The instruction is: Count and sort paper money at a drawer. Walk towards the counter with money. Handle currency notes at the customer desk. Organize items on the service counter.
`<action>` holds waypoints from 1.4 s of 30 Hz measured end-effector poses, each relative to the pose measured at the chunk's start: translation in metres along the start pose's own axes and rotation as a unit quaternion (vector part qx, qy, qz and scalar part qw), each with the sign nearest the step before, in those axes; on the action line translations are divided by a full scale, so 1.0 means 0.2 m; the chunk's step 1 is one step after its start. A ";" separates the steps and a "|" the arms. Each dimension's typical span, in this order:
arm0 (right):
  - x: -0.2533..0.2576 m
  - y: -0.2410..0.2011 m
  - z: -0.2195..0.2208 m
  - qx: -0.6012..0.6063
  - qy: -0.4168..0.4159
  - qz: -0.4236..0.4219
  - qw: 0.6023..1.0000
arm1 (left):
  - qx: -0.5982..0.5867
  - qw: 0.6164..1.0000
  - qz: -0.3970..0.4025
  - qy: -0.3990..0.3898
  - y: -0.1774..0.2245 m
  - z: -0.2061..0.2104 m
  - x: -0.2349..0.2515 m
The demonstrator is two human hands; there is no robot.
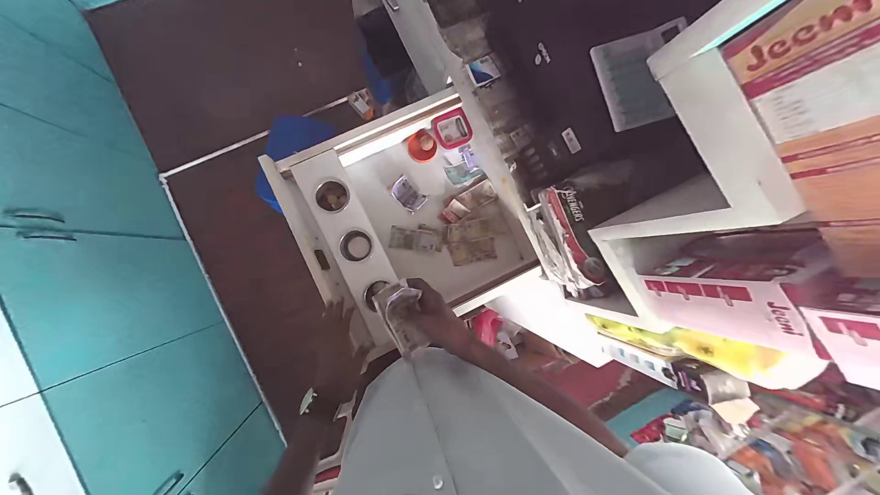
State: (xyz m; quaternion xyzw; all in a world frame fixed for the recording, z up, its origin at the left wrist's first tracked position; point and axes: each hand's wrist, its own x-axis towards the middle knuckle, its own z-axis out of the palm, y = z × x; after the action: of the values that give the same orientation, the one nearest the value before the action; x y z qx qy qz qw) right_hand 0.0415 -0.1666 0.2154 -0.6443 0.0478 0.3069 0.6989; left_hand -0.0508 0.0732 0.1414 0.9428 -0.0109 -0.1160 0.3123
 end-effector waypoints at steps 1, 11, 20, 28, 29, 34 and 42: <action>0.00 -0.03 0.02 0.017 -0.010 -0.006 1.000 | -0.094 0.995 0.008 0.026 0.08 -0.03 0.00; 0.31 -0.03 -0.33 -0.304 0.113 -0.076 0.943 | -0.632 0.699 -0.303 0.140 0.49 -0.13 0.17; 0.89 0.20 -0.98 -0.482 0.281 0.140 0.818 | -0.620 0.732 -0.270 0.085 0.43 -0.22 0.16; 0.14 -0.11 -0.38 -0.338 -0.075 -0.112 0.932 | -0.335 0.935 -0.087 0.076 0.53 -0.14 0.25; 0.11 -0.10 -0.32 -0.273 -0.117 -0.118 0.947 | -0.314 0.945 -0.073 0.046 0.54 -0.14 0.26; 0.13 -0.07 -0.30 -0.119 -0.159 -0.059 0.978 | -0.277 0.950 -0.141 0.019 0.57 -0.17 0.25; 0.58 0.25 -0.74 -0.368 0.175 0.066 0.911 | -0.447 0.824 -0.332 0.104 0.47 -0.14 0.16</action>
State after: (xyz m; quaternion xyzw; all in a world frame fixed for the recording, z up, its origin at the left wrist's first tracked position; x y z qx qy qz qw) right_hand 0.1591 -0.2623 0.0949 -0.8947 0.0955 0.2302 0.3707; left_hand -0.0079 0.0108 0.2127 0.6529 0.3887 -0.1058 0.6414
